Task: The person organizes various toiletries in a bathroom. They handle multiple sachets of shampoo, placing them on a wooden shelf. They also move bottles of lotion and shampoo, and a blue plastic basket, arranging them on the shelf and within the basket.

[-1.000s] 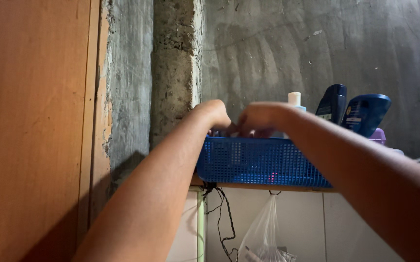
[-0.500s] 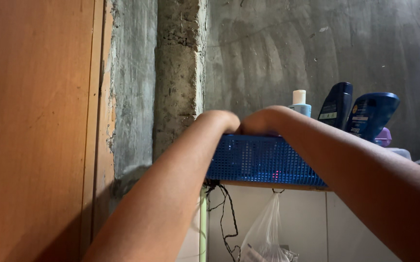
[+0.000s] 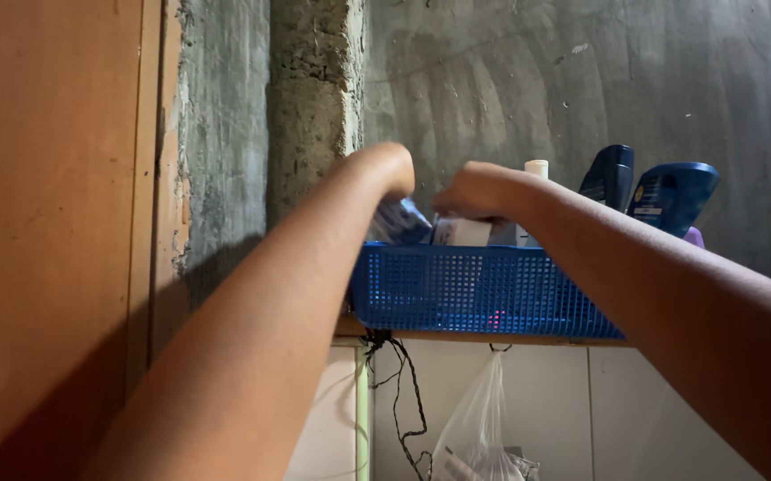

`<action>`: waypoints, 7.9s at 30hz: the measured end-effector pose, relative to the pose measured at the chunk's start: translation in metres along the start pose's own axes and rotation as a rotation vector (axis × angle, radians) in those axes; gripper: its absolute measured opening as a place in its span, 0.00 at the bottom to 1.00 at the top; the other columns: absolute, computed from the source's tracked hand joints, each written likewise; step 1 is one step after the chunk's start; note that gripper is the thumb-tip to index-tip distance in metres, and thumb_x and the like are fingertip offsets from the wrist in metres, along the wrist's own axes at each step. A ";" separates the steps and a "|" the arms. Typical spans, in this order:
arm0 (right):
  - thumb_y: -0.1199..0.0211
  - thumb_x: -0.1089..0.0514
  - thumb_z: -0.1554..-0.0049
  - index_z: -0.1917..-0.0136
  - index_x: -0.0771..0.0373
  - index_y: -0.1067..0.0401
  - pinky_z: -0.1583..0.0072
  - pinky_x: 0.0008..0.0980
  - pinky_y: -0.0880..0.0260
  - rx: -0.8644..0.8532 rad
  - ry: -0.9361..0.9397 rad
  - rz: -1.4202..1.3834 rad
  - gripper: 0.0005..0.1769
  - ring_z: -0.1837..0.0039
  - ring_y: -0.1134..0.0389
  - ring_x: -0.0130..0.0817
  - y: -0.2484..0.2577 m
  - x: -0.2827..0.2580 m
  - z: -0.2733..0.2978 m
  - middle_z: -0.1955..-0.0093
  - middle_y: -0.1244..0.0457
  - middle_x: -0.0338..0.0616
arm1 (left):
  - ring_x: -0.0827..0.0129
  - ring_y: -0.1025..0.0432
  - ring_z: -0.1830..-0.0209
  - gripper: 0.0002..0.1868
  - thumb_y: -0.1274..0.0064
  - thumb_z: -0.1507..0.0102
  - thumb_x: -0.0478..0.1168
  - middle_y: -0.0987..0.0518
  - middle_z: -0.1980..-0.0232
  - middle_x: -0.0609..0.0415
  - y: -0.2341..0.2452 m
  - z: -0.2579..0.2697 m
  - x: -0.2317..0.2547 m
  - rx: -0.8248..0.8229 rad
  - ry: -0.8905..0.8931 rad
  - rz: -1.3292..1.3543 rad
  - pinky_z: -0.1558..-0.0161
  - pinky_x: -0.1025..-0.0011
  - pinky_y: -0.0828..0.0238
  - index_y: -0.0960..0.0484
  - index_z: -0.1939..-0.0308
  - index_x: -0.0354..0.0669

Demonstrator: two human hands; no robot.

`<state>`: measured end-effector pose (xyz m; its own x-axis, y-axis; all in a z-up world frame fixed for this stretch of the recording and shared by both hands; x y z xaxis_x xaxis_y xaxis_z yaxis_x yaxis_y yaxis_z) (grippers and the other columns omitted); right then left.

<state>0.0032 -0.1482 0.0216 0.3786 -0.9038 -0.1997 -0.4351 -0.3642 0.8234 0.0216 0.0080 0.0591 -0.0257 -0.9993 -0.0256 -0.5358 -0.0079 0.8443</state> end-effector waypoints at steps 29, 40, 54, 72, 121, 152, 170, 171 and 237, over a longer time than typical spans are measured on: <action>0.32 0.52 0.49 0.26 0.62 0.37 0.38 0.37 0.27 -0.336 0.112 -0.489 0.40 0.36 0.28 0.46 -0.005 -0.004 0.061 0.33 0.33 0.58 | 0.62 0.18 0.65 0.21 0.45 0.40 0.52 0.19 0.41 0.48 -0.002 0.082 0.002 -0.101 0.001 0.204 0.66 0.68 0.19 0.12 0.49 0.46; 0.34 0.48 0.46 0.32 0.68 0.29 0.40 0.40 0.25 -0.383 0.116 -0.445 0.33 0.41 0.25 0.46 -0.009 -0.001 0.052 0.37 0.30 0.55 | 0.60 0.17 0.61 0.29 0.51 0.35 0.60 0.14 0.49 0.46 -0.010 0.090 -0.002 -0.037 -0.015 0.134 0.60 0.63 0.18 0.14 0.48 0.41; 0.34 0.52 0.44 0.32 0.63 0.31 0.40 0.38 0.25 -0.300 0.075 0.031 0.29 0.39 0.26 0.44 -0.035 -0.012 -0.012 0.34 0.34 0.54 | 0.51 0.23 0.42 0.18 0.37 0.42 0.41 0.18 0.42 0.45 -0.031 0.041 0.002 0.161 0.040 -0.057 0.44 0.58 0.24 0.12 0.48 0.46; 0.51 0.45 0.37 0.32 0.58 0.26 0.32 0.46 0.36 -0.558 -0.037 0.039 0.27 0.31 0.31 0.38 -0.026 -0.006 0.015 0.29 0.33 0.51 | 0.55 0.19 0.49 0.17 0.34 0.44 0.43 0.15 0.49 0.45 -0.032 0.044 0.000 0.048 -0.054 -0.130 0.48 0.60 0.22 0.11 0.53 0.44; 0.42 0.62 0.40 0.47 0.64 0.20 0.49 0.33 0.27 0.466 0.048 -0.408 0.11 0.50 0.25 0.32 0.135 0.379 0.212 0.52 0.26 0.42 | 0.51 0.21 0.60 0.06 0.46 0.41 0.41 0.15 0.63 0.48 0.009 0.184 0.251 0.943 -0.675 0.355 0.57 0.52 0.25 0.13 0.66 0.51; 0.30 0.61 0.51 0.48 0.49 0.20 0.46 0.39 0.27 0.406 0.214 0.035 0.16 0.50 0.26 0.45 0.077 0.425 0.216 0.50 0.27 0.43 | 0.52 0.22 0.51 0.13 0.44 0.36 0.50 0.17 0.53 0.49 -0.090 0.145 0.428 0.576 -0.377 0.087 0.52 0.55 0.25 0.16 0.56 0.48; 0.52 0.61 0.35 0.46 0.66 0.39 0.57 0.41 0.21 0.756 -0.031 -0.984 0.06 0.58 0.24 0.45 0.087 0.457 0.201 0.54 0.32 0.53 | 0.48 0.22 0.52 0.11 0.52 0.31 0.48 0.18 0.51 0.50 -0.085 0.119 0.416 0.759 -0.116 0.429 0.55 0.50 0.26 0.26 0.53 0.46; 0.54 0.61 0.34 0.45 0.66 0.43 0.57 0.42 0.21 0.752 -0.062 -1.099 0.06 0.58 0.24 0.48 0.089 0.460 0.199 0.54 0.32 0.54 | 0.47 0.23 0.52 0.11 0.52 0.31 0.48 0.18 0.51 0.49 -0.085 0.118 0.418 0.773 -0.116 0.426 0.55 0.49 0.26 0.26 0.53 0.46; 0.21 0.53 0.55 0.36 0.41 0.23 0.39 0.46 0.29 0.728 -0.473 0.280 0.33 0.39 0.30 0.48 0.145 0.826 0.295 0.40 0.32 0.50 | 0.62 0.19 0.56 0.27 0.55 0.33 0.60 0.16 0.49 0.50 -0.146 0.174 0.608 -0.681 -0.299 1.936 0.55 0.63 0.15 0.22 0.44 0.42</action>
<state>0.0118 -1.0137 -0.1804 -0.1231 -0.9199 -0.3723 -0.9294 -0.0246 0.3683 -0.0630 -0.5919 -0.1728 -0.1908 0.3039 0.9334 0.6720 0.7336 -0.1015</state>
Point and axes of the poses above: each hand's wrist, its own z-axis away from the middle knuckle, its own y-axis out of the back of the hand, x = y × z, the point moved 2 cm from there along -z, towards the middle knuckle
